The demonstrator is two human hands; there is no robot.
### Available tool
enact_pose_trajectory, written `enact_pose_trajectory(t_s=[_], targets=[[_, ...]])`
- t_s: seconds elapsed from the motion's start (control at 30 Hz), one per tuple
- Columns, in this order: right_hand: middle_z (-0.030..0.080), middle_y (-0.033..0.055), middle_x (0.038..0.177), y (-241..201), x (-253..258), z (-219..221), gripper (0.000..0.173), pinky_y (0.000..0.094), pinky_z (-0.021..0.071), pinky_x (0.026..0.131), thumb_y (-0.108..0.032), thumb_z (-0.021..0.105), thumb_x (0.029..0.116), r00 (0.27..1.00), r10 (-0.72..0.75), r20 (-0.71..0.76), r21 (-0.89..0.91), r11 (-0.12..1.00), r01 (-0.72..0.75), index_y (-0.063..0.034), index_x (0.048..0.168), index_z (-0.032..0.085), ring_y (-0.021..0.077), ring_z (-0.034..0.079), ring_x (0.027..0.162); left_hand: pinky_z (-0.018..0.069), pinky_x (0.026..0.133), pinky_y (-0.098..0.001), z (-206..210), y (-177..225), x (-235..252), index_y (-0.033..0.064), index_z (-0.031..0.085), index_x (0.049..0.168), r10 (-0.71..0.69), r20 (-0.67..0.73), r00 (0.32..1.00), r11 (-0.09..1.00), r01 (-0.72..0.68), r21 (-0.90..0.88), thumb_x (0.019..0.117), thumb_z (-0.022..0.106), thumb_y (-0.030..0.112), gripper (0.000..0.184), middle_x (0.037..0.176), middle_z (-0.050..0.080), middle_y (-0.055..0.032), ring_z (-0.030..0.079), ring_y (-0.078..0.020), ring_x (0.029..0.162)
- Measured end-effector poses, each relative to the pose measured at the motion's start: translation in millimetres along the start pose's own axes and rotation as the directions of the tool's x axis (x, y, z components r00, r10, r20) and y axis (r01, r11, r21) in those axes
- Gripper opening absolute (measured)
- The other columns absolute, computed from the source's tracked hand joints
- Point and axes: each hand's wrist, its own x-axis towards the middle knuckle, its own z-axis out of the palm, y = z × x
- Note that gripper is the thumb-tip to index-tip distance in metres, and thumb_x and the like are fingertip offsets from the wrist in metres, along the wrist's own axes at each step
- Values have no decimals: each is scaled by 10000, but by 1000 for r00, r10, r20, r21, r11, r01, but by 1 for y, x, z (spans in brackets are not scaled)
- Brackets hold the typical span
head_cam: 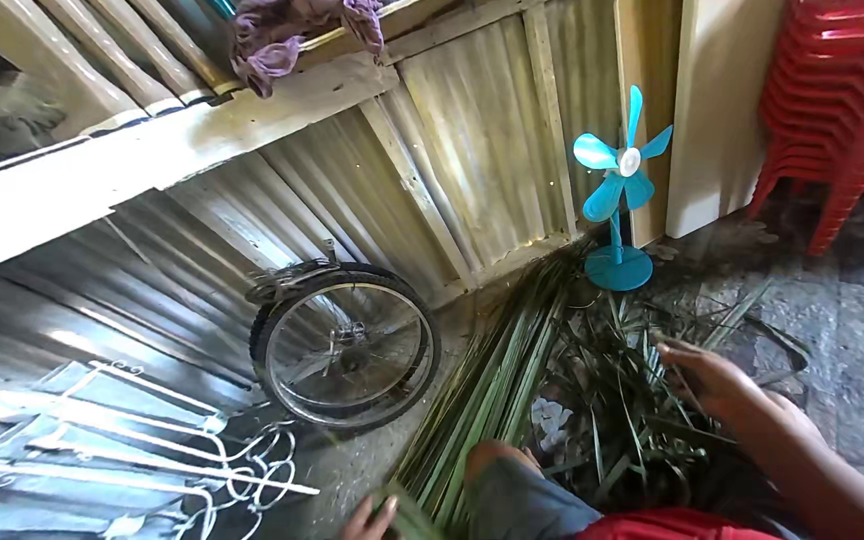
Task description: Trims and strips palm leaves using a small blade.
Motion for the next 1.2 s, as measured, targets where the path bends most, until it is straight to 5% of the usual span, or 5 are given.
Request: enact_pose_trajectory(t_s=[0.33,0.47,0.6,0.8,1.2], targets=[[683,-35,843,30,-47,36,426,214,441,476,-242,811,797,645,202,737,-364,923,127,-150,1202,715,28,511,541,639,731,-388,225,56,-4,-53,557,1158,105,72,992,797,-41,-602,975,571,-89,187,938,709,-131,729,-231,786],[626,10,871,57,-47,35,620,233,432,474,-198,721,872,720,261,644,-335,941,-42,-154,1458,525,63,485,536,633,741,-353,262,49,-19,-17,613,1045,156,203,967,821,-12,-571,932,649,-67,128,900,716,-94,722,-185,778],[593,4,733,65,-45,36,339,232,436,469,-174,693,897,801,133,584,-18,988,-151,-197,1216,579,66,497,516,636,775,-398,268,43,-29,-31,678,1012,254,262,931,844,-81,-530,923,690,-34,91,929,728,-129,728,-221,816],[596,9,740,47,-40,34,484,216,426,455,-155,632,941,878,74,472,88,988,-130,-162,1417,540,57,484,506,654,734,-376,240,41,-39,-51,717,1072,514,185,837,808,-400,-433,943,657,-56,143,914,750,-155,746,-225,762],[646,21,862,59,-68,71,673,261,463,504,-217,807,834,795,62,604,-302,940,156,-126,1404,461,100,558,589,619,735,-270,260,32,-44,-9,697,886,588,62,807,770,-534,-349,804,666,-115,137,823,728,-46,711,-98,774]])
